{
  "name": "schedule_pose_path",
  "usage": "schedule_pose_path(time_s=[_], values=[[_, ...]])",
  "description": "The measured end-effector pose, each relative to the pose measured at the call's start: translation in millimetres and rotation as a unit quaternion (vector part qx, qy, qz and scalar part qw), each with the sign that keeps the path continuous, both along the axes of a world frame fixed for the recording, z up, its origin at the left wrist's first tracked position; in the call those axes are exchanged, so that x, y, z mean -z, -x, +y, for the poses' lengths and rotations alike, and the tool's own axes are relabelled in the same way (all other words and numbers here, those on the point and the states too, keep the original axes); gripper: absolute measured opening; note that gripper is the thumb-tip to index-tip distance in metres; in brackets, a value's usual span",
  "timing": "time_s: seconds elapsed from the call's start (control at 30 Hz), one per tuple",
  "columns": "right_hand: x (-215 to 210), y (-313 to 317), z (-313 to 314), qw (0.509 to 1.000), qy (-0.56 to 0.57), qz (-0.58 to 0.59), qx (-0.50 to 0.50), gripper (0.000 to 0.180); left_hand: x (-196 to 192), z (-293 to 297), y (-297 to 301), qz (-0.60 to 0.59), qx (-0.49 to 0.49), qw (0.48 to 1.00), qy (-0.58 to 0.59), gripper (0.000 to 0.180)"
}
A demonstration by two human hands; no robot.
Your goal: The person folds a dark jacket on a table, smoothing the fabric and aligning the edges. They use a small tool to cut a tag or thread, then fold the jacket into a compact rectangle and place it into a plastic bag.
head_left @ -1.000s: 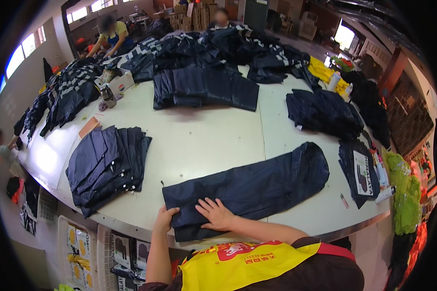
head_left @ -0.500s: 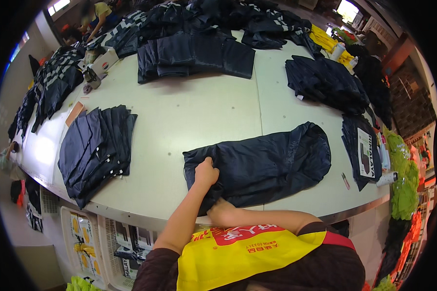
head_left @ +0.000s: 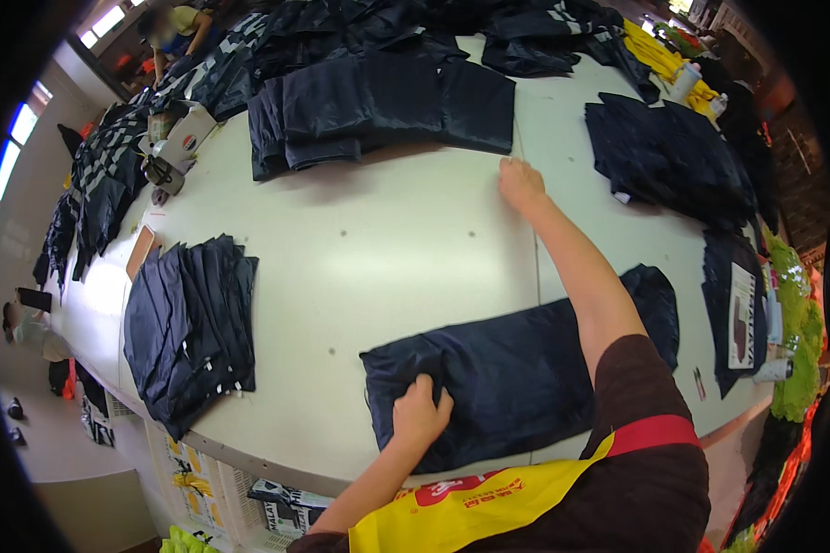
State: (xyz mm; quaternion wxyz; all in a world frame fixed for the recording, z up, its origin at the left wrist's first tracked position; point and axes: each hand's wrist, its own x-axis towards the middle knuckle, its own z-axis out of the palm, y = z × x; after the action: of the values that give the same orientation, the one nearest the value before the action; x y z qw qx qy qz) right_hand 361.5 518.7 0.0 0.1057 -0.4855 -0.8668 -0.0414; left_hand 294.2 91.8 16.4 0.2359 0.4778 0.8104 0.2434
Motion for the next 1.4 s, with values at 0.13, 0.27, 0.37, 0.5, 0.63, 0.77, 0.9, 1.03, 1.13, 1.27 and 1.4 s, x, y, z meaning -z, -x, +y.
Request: schedule_pose_path(time_s=[0.13,0.27,0.37,0.5,0.63,0.77,0.9,1.03,1.13,1.27,1.4], values=[[37,39,79,0.977,-0.21,-0.034,0.017,0.016,-2,1,2,-0.011,0.008,1.0,0.011,0.024],[33,44,106,0.988,-0.111,-0.076,-0.073,0.011,1,1,1,-0.022,-0.011,0.999,0.039,0.023],[23,28,81,0.974,-0.04,-0.149,-0.168,0.011,6,2,1,-0.003,-0.01,1.0,-0.003,0.022],[-21,-4,-28,0.948,0.149,-0.161,-0.233,0.014,2,5,-3,0.003,-0.023,1.0,0.002,0.02],[-48,-97,-44,0.989,-0.041,0.061,-0.125,0.07,4,5,-4,-0.003,-0.021,1.0,0.003,0.02],[-2,-150,-29,0.92,0.246,0.289,0.099,0.128,-3,8,-4,0.016,-0.004,0.999,0.034,0.023],[2,-140,-40,0.881,0.286,0.328,0.184,0.104,-13,-8,-2,-0.05,-0.006,0.999,0.008,0.039],[5,-156,-51,0.6,0.594,0.499,0.195,0.056,-43,-18,-1,-0.155,0.048,0.982,0.092,0.086],[-23,-145,-88,0.529,0.617,0.565,0.142,0.051,-44,-43,-23,-0.054,0.141,0.988,0.039,0.097],[-101,-141,-175,0.485,0.649,0.581,0.077,0.047,-12,-71,-52,0.156,0.186,0.969,-0.05,0.092],[-99,-159,-245,0.459,0.712,0.529,0.041,0.041,-10,-70,-60,0.207,0.219,0.951,0.069,0.078]])
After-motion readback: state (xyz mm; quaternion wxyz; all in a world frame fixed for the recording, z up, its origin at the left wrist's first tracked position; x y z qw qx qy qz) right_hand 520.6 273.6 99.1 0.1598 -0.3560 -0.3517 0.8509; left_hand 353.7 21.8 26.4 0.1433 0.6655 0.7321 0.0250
